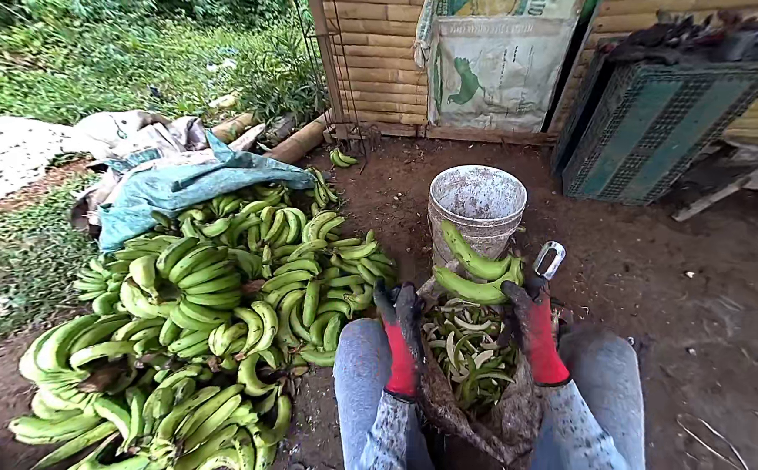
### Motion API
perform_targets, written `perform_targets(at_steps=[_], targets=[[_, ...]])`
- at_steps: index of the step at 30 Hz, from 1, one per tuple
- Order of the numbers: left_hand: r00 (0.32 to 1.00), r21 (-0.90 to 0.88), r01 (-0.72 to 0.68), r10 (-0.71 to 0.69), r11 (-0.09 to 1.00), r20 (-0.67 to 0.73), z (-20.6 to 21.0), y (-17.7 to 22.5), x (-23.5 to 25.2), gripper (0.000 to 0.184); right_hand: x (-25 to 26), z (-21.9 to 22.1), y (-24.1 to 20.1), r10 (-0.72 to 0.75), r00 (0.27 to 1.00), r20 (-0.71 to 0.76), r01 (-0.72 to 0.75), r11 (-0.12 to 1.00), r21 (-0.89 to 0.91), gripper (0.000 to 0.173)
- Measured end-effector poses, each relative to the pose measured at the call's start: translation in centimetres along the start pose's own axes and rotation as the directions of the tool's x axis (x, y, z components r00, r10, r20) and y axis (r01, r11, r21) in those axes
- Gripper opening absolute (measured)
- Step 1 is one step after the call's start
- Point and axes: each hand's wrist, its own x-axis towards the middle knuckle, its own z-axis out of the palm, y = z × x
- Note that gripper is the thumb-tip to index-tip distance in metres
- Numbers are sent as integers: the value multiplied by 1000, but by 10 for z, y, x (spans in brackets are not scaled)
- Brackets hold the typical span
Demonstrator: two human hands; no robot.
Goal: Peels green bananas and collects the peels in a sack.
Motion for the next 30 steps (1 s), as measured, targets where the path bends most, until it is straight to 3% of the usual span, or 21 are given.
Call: perform_targets(at_steps=[2, 4, 7, 9, 12, 14, 17, 20, 23, 26, 28, 30], targets=[[962, -4, 253, -251, 968, 106, 23, -32, -21, 64, -5, 0, 16, 63, 995, -74, -58, 996, 61, 15], [911, -71, 376, -354, 924, 213, 44, -49, -26, 56, -10, 0, 30, 98, 995, -20, -98, 995, -22, 25], [939, -127, 331, -312, 935, 146, 56, -53, 5, 40, -11, 1, 32, 75, 992, 104, -46, 965, -259, 58], [958, -102, 284, -277, 953, 71, 53, -40, 30, 38, -10, -3, 30, -58, 982, 181, 129, 904, -408, 72], [981, -58, 194, -194, 979, 12, 37, -16, 66, 49, -5, -12, 43, -252, 934, 252, 349, 787, -509, 53], [989, -35, 149, -149, 988, -6, 28, -6, 79, 57, -12, -6, 45, -261, 917, 303, 389, 758, -524, 48], [996, -17, 84, -84, 996, -12, 16, -9, 84, 65, -24, 10, 46, -131, 909, 396, 348, 761, -548, 50], [999, 10, 41, -41, 999, -2, 8, -24, 80, 73, -25, 18, 53, -1, 850, 526, 287, 840, -461, 61], [997, 31, 78, -79, 996, 17, 6, -38, 76, 74, -22, 16, 56, 147, 790, 595, 39, 957, -289, 67], [995, 59, 69, -74, 996, 73, 8, -40, 79, 79, -22, 10, 44, 238, 728, 643, -142, 970, -197, 69], [993, 58, 55, -60, 997, 98, 9, -39, 78, 80, -23, 8, 44, 226, 737, 637, -146, 973, -177, 66], [991, 101, 7, -20, 995, 131, 11, -35, 73, 79, -22, 9, 47, 236, 772, 590, -147, 970, -196, 48]])
